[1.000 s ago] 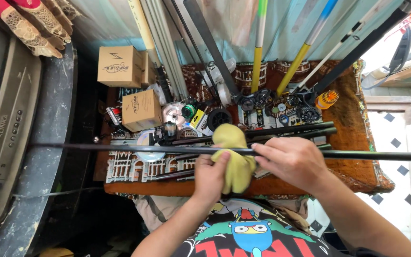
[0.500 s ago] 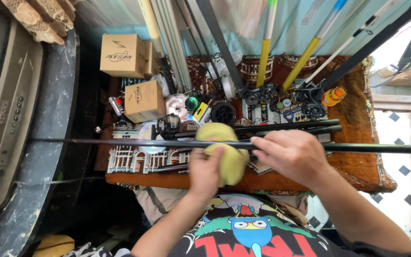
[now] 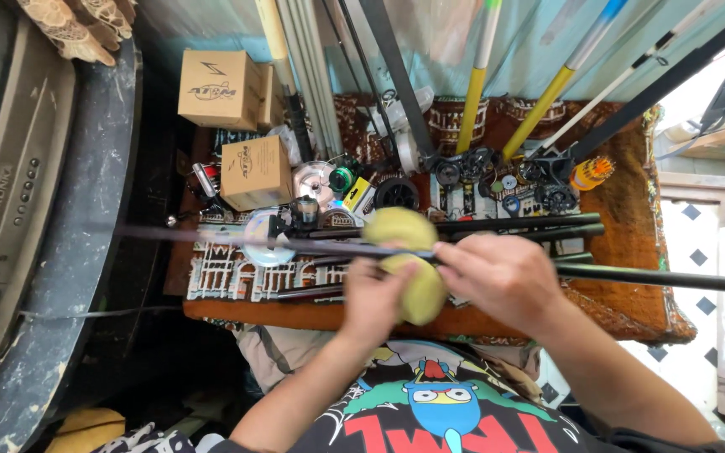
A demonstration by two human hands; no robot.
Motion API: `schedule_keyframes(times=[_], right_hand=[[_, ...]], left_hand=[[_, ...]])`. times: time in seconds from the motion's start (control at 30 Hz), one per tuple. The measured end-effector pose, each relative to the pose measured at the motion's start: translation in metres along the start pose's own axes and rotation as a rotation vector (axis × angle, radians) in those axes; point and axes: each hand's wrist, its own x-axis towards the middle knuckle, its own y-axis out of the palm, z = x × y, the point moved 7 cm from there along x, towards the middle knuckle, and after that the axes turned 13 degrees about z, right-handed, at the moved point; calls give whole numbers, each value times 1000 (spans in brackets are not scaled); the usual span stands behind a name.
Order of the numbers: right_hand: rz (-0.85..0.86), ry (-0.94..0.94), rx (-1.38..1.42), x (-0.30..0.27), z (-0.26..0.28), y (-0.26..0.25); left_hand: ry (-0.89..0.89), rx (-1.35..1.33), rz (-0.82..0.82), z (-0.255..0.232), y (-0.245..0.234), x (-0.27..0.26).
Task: Cleaning a fishing rod using a yellow cloth on a table surrounded by fishing equipment.
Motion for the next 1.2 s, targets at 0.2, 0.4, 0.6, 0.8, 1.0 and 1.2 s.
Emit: schedule_keyframes(times=[0.2, 0.4, 0.6, 0.8, 1.0, 1.2], right_hand=[[18, 15, -51, -8, -13, 0], [17, -13, -90, 12, 2, -5], [-2, -36, -49, 18, 7, -10], [7, -4, -78, 22, 5, -9], [8, -53, -112, 30, 14, -7], [-6, -70, -138, 33, 17, -3]], left_hand=[[84, -75, -125, -28, -31, 7], [17, -58, -133, -22, -21, 6], [55, -111, 9, -29, -23, 6], [12, -101, -174, -28, -49, 12], [31, -141, 51, -4, -20, 13], [17, -128, 45, 2, -24, 10]])
